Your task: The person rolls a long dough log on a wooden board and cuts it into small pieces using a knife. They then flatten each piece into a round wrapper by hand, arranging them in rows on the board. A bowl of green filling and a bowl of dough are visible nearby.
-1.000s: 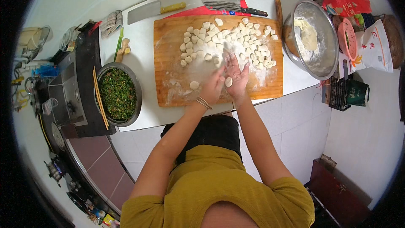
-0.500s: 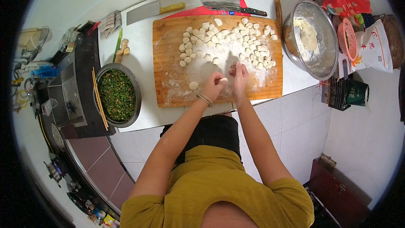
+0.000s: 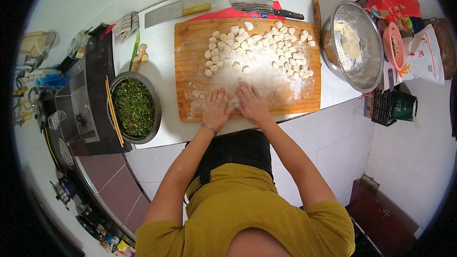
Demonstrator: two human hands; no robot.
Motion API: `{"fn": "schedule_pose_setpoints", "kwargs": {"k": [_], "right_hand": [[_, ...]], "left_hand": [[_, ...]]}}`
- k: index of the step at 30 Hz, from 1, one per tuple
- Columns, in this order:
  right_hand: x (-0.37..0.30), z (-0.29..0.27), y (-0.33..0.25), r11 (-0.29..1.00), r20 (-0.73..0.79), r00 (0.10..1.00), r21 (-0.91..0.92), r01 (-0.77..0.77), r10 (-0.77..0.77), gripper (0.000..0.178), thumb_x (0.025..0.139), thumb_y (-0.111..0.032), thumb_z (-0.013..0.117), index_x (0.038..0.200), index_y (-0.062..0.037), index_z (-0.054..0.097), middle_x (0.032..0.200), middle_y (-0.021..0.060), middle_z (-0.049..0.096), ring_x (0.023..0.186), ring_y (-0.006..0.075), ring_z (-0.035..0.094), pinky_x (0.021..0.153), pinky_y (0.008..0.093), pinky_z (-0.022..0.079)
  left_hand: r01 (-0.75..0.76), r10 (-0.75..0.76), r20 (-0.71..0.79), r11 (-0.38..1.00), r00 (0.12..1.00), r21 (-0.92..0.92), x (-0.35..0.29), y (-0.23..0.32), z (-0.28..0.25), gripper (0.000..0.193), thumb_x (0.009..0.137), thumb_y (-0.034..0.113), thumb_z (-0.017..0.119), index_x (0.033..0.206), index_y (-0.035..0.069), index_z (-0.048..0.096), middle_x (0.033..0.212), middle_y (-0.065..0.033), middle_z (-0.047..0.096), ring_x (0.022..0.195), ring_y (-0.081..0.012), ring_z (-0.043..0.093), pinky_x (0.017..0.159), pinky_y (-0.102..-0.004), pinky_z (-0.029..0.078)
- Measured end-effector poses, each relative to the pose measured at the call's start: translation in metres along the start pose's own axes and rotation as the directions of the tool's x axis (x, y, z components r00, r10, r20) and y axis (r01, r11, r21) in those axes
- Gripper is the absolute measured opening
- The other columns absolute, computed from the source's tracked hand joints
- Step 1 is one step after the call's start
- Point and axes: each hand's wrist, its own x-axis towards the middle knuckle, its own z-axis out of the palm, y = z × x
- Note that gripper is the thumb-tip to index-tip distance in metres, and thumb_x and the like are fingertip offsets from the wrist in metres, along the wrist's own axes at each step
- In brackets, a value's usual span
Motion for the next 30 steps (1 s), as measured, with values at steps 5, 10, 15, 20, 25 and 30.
{"fn": "schedule_pose_setpoints", "kwargs": {"k": [5, 10, 15, 20, 25, 30], "right_hand": [[0.003, -0.006, 0.003, 0.985, -0.167, 0.975, 0.118, -0.129, 0.148, 0.066, 0.081, -0.013, 0.06, 0.141, -0.0034, 0.035, 0.142, 0.0159, 0.041, 0.133, 0.0308, 0.038, 0.11, 0.0458, 0.031], [0.01, -0.007, 0.0, 0.992, -0.234, 0.965, 0.07, -0.106, 0.119, 0.047, 0.078, -0.009, 0.062, 0.123, -0.0014, 0.053, 0.126, 0.0149, 0.053, 0.12, 0.0311, 0.048, 0.107, 0.0462, 0.035], [0.016, -0.003, 0.0, 0.987, -0.304, 0.944, 0.136, -0.088, 0.126, 0.041, 0.073, -0.002, 0.064, 0.114, -0.0034, 0.06, 0.117, 0.0145, 0.057, 0.112, 0.0331, 0.053, 0.102, 0.0447, 0.039], [0.009, -0.017, 0.0, 0.968, -0.316, 0.926, 0.206, -0.146, 0.207, 0.046, 0.073, -0.001, 0.062, 0.119, -0.0027, 0.056, 0.124, 0.0155, 0.053, 0.119, 0.0327, 0.049, 0.104, 0.0432, 0.038], [-0.001, -0.013, 0.001, 0.968, -0.284, 0.93, 0.158, -0.193, 0.232, 0.055, 0.074, -0.002, 0.062, 0.128, -0.0027, 0.05, 0.134, 0.0182, 0.047, 0.123, 0.0356, 0.046, 0.105, 0.0453, 0.037], [0.001, -0.016, 0.01, 0.96, -0.354, 0.896, 0.177, -0.217, 0.268, 0.053, 0.077, -0.002, 0.063, 0.129, -0.0041, 0.05, 0.134, 0.0182, 0.049, 0.12, 0.0388, 0.047, 0.1, 0.0444, 0.04]], "left_hand": [[0.117, -0.173, -0.25, 0.968, 0.953, -0.224, -0.003, -0.017, 0.008, 0.041, 0.085, 0.013, 0.059, 0.125, 0.004, 0.052, 0.124, -0.0175, 0.051, 0.115, -0.0366, 0.048, 0.097, -0.0451, 0.039], [0.054, -0.09, -0.259, 0.988, 0.962, -0.142, 0.011, -0.01, -0.006, 0.022, 0.079, 0.008, 0.063, 0.1, 0.005, 0.06, 0.099, -0.012, 0.056, 0.093, -0.0325, 0.054, 0.079, -0.0432, 0.044], [0.038, -0.064, -0.281, 0.995, 0.958, -0.097, 0.023, -0.012, -0.01, 0.02, 0.074, 0.011, 0.067, 0.092, 0.008, 0.058, 0.092, -0.0103, 0.057, 0.087, -0.0323, 0.055, 0.076, -0.0429, 0.044], [0.058, -0.065, -0.297, 0.998, 0.953, -0.034, 0.002, -0.02, -0.012, 0.041, 0.078, 0.02, 0.066, 0.114, 0.006, 0.053, 0.119, -0.0148, 0.052, 0.107, -0.0327, 0.052, 0.089, -0.0444, 0.042], [0.04, -0.056, 0.124, 0.991, 0.991, 0.126, 0.015, -0.004, -0.026, 0.063, 0.085, 0.031, 0.058, 0.138, 0.002, 0.038, 0.144, -0.0145, 0.038, 0.131, -0.0322, 0.037, 0.108, -0.0436, 0.03], [-0.015, 0.012, 0.036, 0.997, 0.999, 0.071, 0.016, -0.017, 0.001, 0.067, 0.087, 0.033, 0.055, 0.141, 0.001, 0.034, 0.147, -0.0142, 0.034, 0.136, -0.032, 0.032, 0.112, -0.044, 0.025]]}}
